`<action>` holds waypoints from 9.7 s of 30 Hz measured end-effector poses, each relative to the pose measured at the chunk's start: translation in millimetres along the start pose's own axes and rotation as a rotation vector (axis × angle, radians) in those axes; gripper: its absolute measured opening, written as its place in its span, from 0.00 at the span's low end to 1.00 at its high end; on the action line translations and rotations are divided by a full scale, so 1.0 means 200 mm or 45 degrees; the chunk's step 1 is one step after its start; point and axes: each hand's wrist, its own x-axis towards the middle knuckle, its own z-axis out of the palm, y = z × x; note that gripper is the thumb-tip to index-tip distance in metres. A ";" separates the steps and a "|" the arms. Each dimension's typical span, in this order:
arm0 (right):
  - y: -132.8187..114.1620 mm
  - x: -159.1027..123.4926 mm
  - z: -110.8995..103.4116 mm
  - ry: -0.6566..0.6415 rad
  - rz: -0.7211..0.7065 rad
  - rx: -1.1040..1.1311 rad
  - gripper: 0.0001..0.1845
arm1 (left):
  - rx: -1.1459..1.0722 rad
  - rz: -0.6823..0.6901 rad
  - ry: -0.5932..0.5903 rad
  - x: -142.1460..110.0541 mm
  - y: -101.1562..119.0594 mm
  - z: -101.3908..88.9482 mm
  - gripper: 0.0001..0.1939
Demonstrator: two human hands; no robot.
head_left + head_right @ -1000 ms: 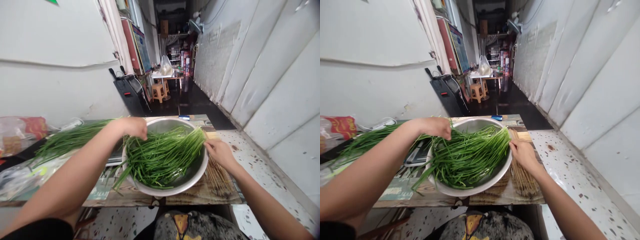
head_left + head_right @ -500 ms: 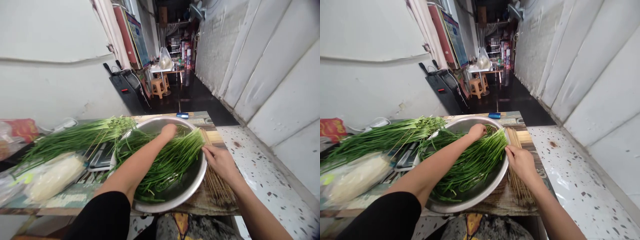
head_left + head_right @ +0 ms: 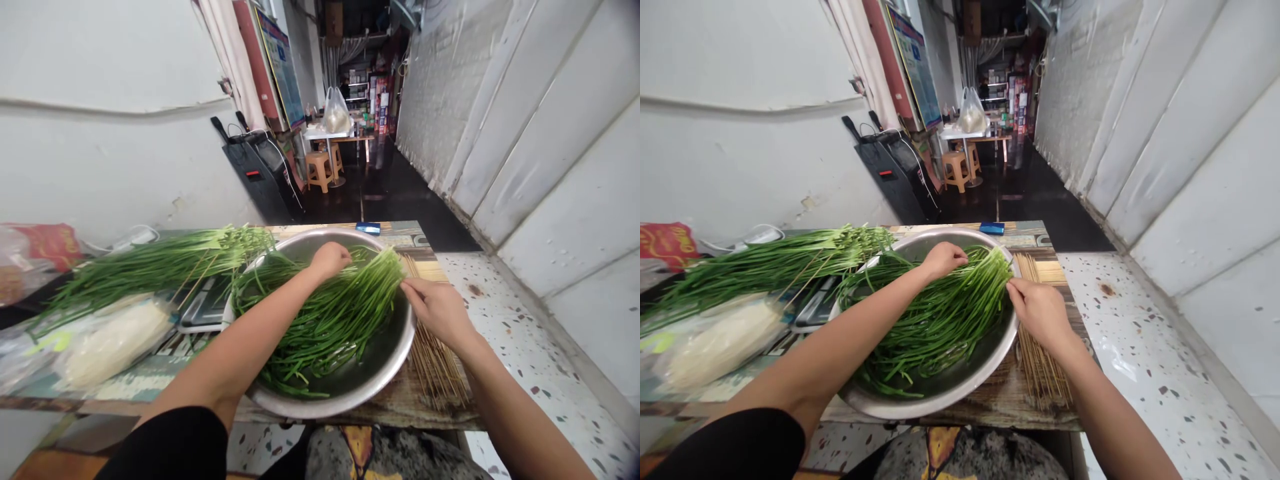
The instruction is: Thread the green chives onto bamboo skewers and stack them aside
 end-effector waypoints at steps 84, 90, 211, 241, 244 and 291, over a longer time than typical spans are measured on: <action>-0.01 0.07 0.07 0.017 -0.065 0.571 0.17 | -1.677 -0.382 0.274 -0.14 0.23 -0.06 0.09; -0.01 0.08 0.08 0.024 -0.073 0.562 0.17 | -1.665 -0.372 0.282 -0.14 0.23 -0.06 0.10; -0.02 0.09 0.06 -0.034 -0.051 0.513 0.18 | -1.448 -0.252 0.482 -0.12 0.22 0.04 0.12; 0.02 0.08 -0.01 -0.156 -0.046 0.616 0.18 | 0.570 0.104 -0.177 -0.08 -0.02 0.06 0.14; 0.01 0.08 -0.01 -0.156 -0.059 0.615 0.17 | 0.490 0.123 -0.149 -0.08 -0.02 0.07 0.13; 0.02 0.07 0.00 -0.157 -0.028 0.599 0.16 | 0.168 -0.058 0.348 -0.05 -0.05 -0.01 0.20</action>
